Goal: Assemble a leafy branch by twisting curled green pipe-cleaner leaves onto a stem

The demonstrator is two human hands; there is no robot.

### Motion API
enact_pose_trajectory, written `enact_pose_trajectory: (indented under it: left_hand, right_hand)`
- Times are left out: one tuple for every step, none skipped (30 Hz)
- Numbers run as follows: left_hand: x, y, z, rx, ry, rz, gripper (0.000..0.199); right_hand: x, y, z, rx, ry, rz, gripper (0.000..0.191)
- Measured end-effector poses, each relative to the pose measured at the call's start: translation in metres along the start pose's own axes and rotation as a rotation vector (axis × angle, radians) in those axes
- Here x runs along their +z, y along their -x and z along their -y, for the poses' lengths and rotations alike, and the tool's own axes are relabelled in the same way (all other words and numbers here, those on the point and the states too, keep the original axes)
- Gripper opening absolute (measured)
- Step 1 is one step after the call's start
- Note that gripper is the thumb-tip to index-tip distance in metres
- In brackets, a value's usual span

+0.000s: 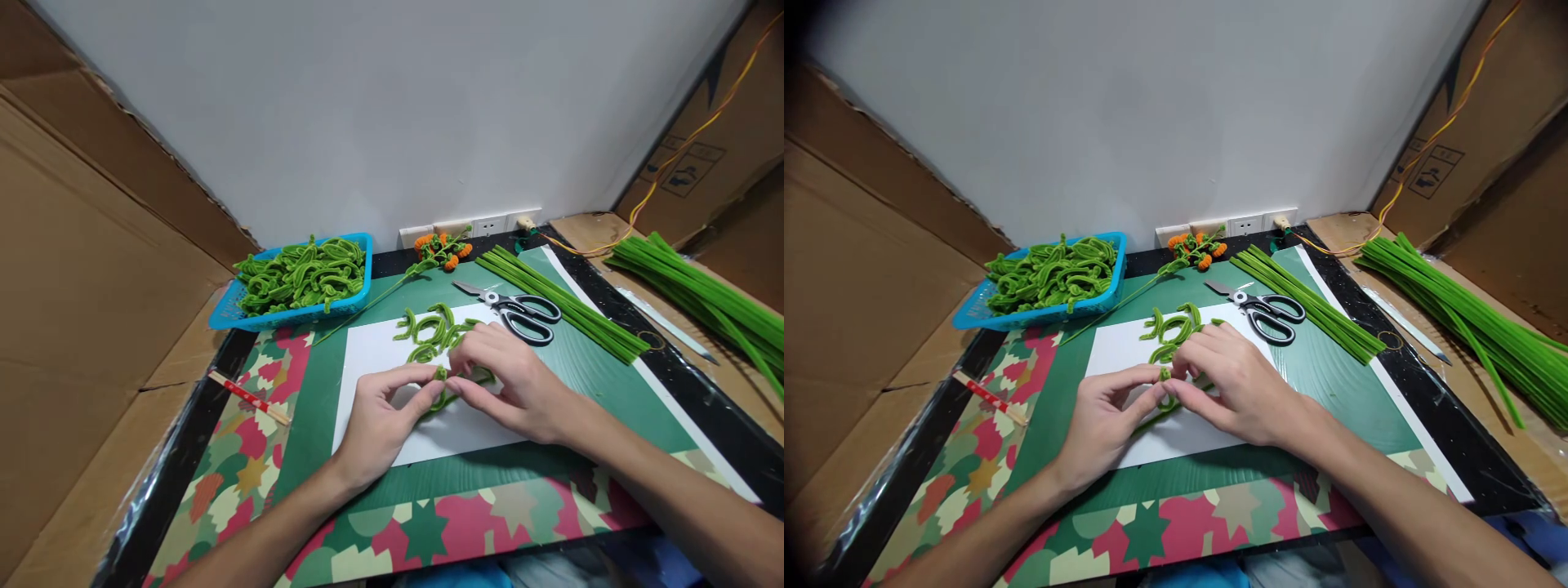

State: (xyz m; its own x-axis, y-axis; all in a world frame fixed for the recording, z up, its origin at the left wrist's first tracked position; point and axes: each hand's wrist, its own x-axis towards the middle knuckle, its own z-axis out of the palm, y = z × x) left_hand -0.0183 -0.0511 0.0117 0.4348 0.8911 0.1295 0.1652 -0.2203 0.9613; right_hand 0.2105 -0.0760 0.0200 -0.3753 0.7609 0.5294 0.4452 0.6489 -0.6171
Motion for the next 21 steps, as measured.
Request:
enact_pose_trajectory:
  left_hand:
    - [0.0007, 0.0014, -0.0010, -0.015, 0.008, -0.004, 0.014]
    - [0.0014, 0.0025, -0.0022, -0.023, 0.017, 0.002, 0.015]
    - [0.0021, 0.0033, -0.0037, -0.024, 0.028, 0.012, 0.016]
    - [0.0028, 0.0036, -0.0050, -0.026, 0.041, 0.026, 0.016]
    - [0.0035, 0.0035, -0.0062, -0.032, 0.057, 0.042, 0.017]
    - [0.0041, 0.0031, -0.0071, -0.044, 0.078, 0.054, 0.017]
    - [0.0047, 0.0026, -0.0076, -0.063, 0.109, 0.062, 0.017]
    - [0.0053, 0.0021, -0.0079, -0.088, 0.146, 0.066, 0.017]
    - [0.0058, 0.0015, -0.0079, -0.113, 0.185, 0.066, 0.018]
    - [0.0061, 0.0009, -0.0077, -0.136, 0.217, 0.061, 0.019]
    - [0.0063, 0.0003, -0.0075, -0.152, 0.241, 0.053, 0.020]
    - [0.0064, -0.0003, -0.0072, -0.162, 0.257, 0.042, 0.021]
    - [0.0063, -0.0008, -0.0069, -0.167, 0.264, 0.030, 0.022]
    - [0.0060, -0.0013, -0.0066, -0.167, 0.269, 0.018, 0.022]
    - [0.0058, -0.0018, -0.0060, -0.164, 0.274, 0.011, 0.022]
    - [0.0055, -0.0021, -0.0054, -0.163, 0.281, 0.012, 0.022]
    - [0.0052, -0.0022, -0.0046, -0.165, 0.289, 0.022, 0.022]
    - [0.0050, -0.0022, -0.0037, -0.170, 0.295, 0.033, 0.022]
    - [0.0048, -0.0020, -0.0028, -0.177, 0.298, 0.048, 0.023]
    - [0.0047, -0.0018, -0.0020, -0.182, 0.297, 0.063, 0.024]
    - [0.0046, -0.0016, -0.0015, -0.187, 0.291, 0.077, 0.025]
  right_hand:
    - [0.0003, 0.0003, 0.0008, 0.012, -0.037, 0.001, 0.012]
    - [0.0010, 0.0005, 0.0017, 0.031, -0.074, 0.009, 0.011]
    - [0.0020, 0.0008, 0.0026, 0.055, -0.115, 0.016, 0.010]
    - [0.0031, 0.0010, 0.0033, 0.088, -0.160, 0.022, 0.009]
    - [0.0042, 0.0011, 0.0038, 0.122, -0.207, 0.024, 0.008]
    - [0.0051, 0.0011, 0.0038, 0.154, -0.254, 0.020, 0.007]
    - [0.0058, 0.0009, 0.0036, 0.185, -0.296, 0.014, 0.008]
    - [0.0062, 0.0007, 0.0032, 0.214, -0.336, 0.009, 0.009]
    - [0.0063, 0.0003, 0.0027, 0.240, -0.376, 0.004, 0.010]
    - [0.0061, -0.0002, 0.0022, 0.261, -0.416, 0.002, 0.010]
    - [0.0057, -0.0006, 0.0018, 0.276, -0.454, -0.001, 0.009]
    - [0.0051, -0.0011, 0.0015, 0.288, -0.486, -0.004, 0.009]
    - [0.0046, -0.0016, 0.0013, 0.294, -0.512, -0.012, 0.008]
    - [0.0042, -0.0020, 0.0012, 0.293, -0.531, -0.023, 0.008]
    - [0.0040, -0.0023, 0.0011, 0.288, -0.539, -0.033, 0.007]
    - [0.0039, -0.0025, 0.0009, 0.282, -0.538, -0.041, 0.006]
    - [0.0040, -0.0026, 0.0007, 0.272, -0.534, -0.048, 0.005]
    - [0.0042, -0.0026, 0.0003, 0.265, -0.526, -0.056, 0.004]
    - [0.0043, -0.0026, -0.0002, 0.258, -0.516, -0.065, 0.004]
    - [0.0045, -0.0024, -0.0009, 0.253, -0.506, -0.072, 0.004]
    - [0.0046, -0.0023, -0.0016, 0.249, -0.497, -0.080, 0.004]
